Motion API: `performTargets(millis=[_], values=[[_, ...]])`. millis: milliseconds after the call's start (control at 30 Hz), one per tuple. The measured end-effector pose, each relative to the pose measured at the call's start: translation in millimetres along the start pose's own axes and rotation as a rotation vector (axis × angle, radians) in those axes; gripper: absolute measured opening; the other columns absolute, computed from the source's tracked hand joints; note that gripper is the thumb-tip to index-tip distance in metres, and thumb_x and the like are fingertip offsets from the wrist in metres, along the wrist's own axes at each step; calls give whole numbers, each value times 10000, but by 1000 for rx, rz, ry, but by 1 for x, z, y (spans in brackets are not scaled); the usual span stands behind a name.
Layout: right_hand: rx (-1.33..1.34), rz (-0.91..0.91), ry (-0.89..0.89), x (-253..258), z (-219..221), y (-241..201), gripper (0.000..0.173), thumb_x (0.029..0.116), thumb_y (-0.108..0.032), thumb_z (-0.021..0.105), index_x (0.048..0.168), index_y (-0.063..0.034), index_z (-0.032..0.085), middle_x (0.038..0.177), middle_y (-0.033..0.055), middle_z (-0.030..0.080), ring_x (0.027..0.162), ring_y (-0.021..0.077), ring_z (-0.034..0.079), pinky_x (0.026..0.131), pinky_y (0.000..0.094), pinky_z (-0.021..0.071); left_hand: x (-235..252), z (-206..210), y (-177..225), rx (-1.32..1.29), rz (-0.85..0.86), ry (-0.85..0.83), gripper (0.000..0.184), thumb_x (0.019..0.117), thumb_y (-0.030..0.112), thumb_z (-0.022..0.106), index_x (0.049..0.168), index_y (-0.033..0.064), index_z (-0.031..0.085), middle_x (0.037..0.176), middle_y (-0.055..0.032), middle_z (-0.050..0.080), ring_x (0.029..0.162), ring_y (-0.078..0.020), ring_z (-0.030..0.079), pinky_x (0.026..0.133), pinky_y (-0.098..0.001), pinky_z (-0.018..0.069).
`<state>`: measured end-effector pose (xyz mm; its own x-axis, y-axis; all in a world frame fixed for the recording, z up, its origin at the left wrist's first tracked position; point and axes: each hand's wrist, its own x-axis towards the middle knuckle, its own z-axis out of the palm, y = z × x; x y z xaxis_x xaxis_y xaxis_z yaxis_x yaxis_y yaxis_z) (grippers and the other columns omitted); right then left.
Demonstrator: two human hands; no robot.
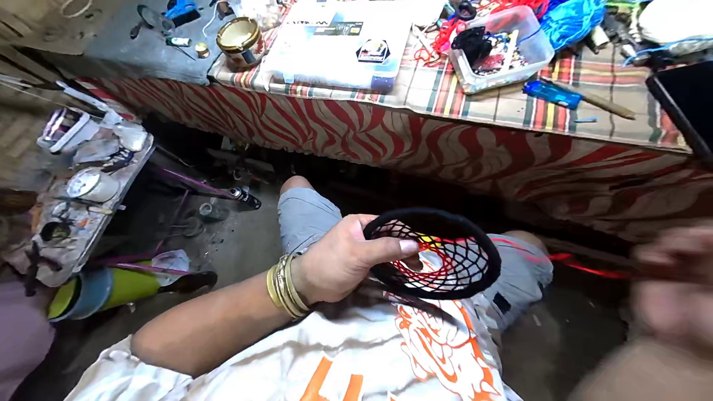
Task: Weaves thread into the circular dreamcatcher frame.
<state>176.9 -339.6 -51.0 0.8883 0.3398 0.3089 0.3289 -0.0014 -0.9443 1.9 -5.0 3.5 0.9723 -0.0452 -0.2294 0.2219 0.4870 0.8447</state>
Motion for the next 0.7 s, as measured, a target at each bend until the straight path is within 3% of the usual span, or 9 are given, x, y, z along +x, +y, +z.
performTargets(millis=[33, 100, 200, 400, 700], values=[[-34, -102, -102, 0, 38, -2, 94, 1003, -234, 651, 1057, -241, 727, 1008, -161, 685, 899, -23, 654, 796, 186, 572, 1, 2, 0, -5, -3, -20, 147, 974, 41, 585, 1041, 39, 716, 925, -67, 745, 893, -132, 720, 865, -323, 600], [16, -174, -253, -3, 104, -17, 111, 947, -246, 718, 1041, -249, 777, 1012, -136, 699, 940, 13, 668, 831, 220, 594, 1, 4, 1, -1, 10, -55, 151, 978, 36, 584, 1043, 41, 721, 924, -56, 746, 895, -126, 719, 871, -324, 599], [168, -184, -394, -5, 145, -30, 39, 928, -173, 731, 945, -162, 765, 977, -74, 721, 927, 28, 677, 832, 218, 590, 0, 3, 2, 18, 26, -49, 155, 979, 30, 582, 1045, 34, 722, 919, -51, 750, 891, -117, 721, 866, -309, 597], [193, -188, -475, -2, 150, -38, 115, 974, -208, 695, 968, -120, 769, 968, -64, 713, 918, 10, 665, 820, 190, 580, -4, 0, -1, -13, 35, -56, 148, 984, 38, 581, 1036, 28, 719, 927, -55, 750, 910, -117, 715, 889, -306, 583], [175, -194, -461, -2, 148, -35, 94, 939, -203, 723, 935, -117, 761, 960, -56, 715, 919, 28, 673, 817, 203, 589, -7, -2, 0, -28, 24, -77, 166, 987, 33, 574, 1079, 43, 712, 963, -56, 752, 936, -129, 721, 897, -324, 590]])
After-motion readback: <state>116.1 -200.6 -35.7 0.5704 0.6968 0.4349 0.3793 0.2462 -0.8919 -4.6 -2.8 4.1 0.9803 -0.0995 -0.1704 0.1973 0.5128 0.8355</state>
